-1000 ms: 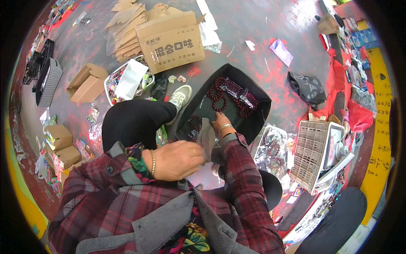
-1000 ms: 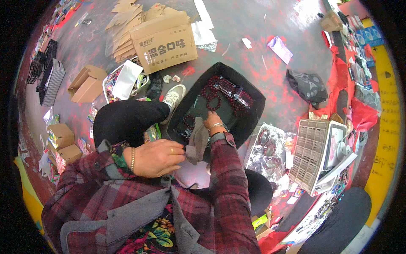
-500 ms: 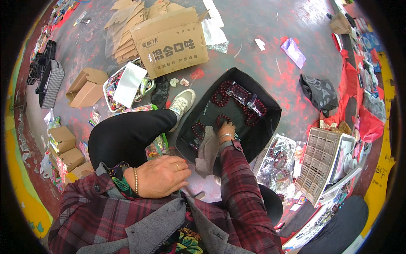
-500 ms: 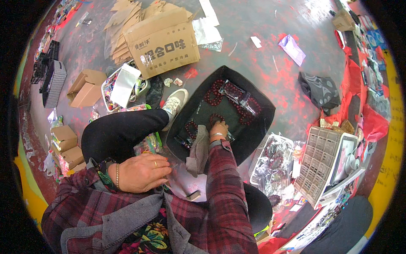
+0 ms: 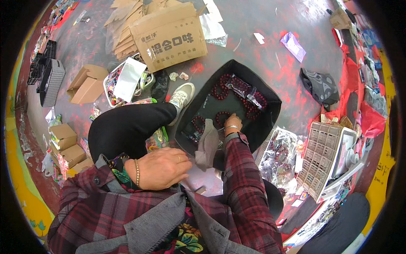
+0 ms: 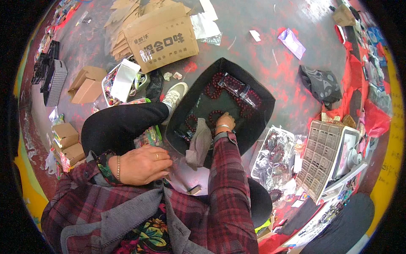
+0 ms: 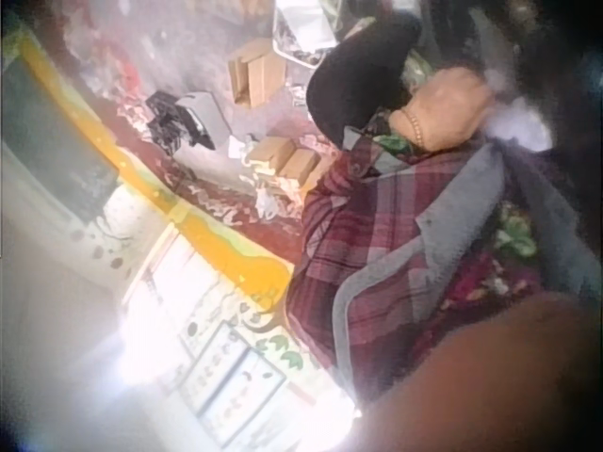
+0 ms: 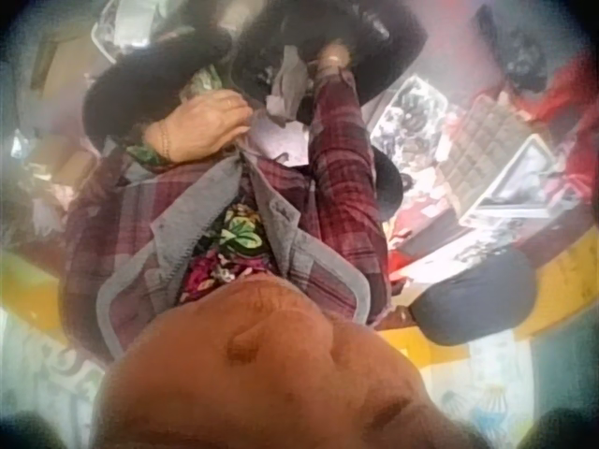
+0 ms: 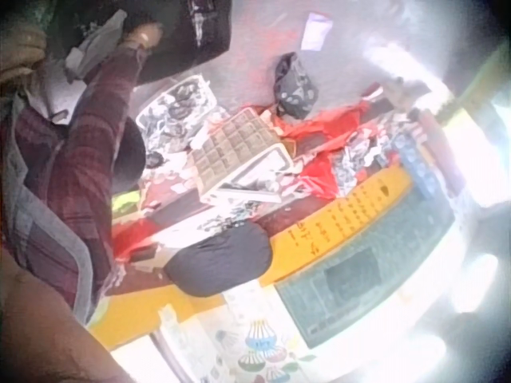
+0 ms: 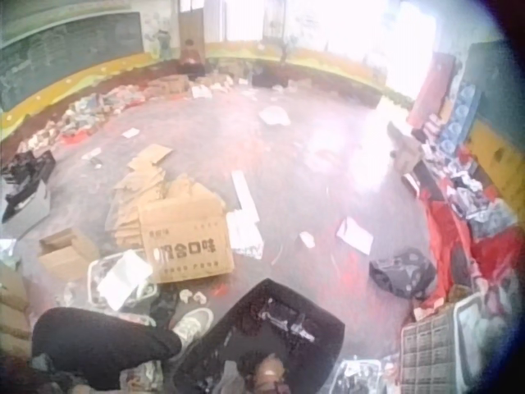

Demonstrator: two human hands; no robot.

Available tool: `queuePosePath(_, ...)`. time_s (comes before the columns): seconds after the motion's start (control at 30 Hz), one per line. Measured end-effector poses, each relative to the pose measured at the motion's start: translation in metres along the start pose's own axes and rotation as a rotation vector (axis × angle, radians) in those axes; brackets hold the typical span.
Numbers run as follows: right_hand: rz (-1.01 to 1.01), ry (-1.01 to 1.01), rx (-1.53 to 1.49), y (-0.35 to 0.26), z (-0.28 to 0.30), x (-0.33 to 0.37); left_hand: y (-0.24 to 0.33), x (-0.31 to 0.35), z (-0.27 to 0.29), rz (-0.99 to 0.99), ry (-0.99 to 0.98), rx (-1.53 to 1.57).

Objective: The person sits on the floor and packs red beaded bracelets into small clear plastic bags. They pick up a bracelet, place it into a bag, and seal it before placing it into a black container. The person also uses a white cloth to wipe the beads before packaging them.

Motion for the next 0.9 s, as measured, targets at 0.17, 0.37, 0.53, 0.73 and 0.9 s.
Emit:
queuePosePath(0.17, -0.01, -0.06, 0.019, 0.001, -0.011, -0.004, -0.005, -0.001, -0.005, 0.016, -0.024, 0.001)
queuePosePath(0.37, 0.128, 0.053, -0.185, -0.013, -0.003, -0.017, -0.002, -0.001, -0.001, -0.006, 0.023, 0.021)
queuePosePath(0.53, 0.311, -0.377, -1.022, -0.051, 0.03, -0.016, -0.004, 0.002, 0.003, 0.059, 0.057, 0.0)
queuePosePath(0.73, 0.618, -0.689, -1.453, -0.118, 0.171, 0.09, -0.031, 0.018, 0.033, 0.231, 0.544, 0.301)
queuePosePath(0.9, 0.924, -0.698, -1.431, -0.15, 0.242, 0.182, -0.078, 0.015, 0.031, 0.363, 0.814, 1.298)
Point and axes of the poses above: each hand's wrist, its own x-axis away from the middle knuckle, its own z-axis out of the back of the hand, y = z × x, the point moved 7 cm from there along -x, towards the middle knuckle, and after that the axes turned 7 degrees about z, right-handed, at the moved point
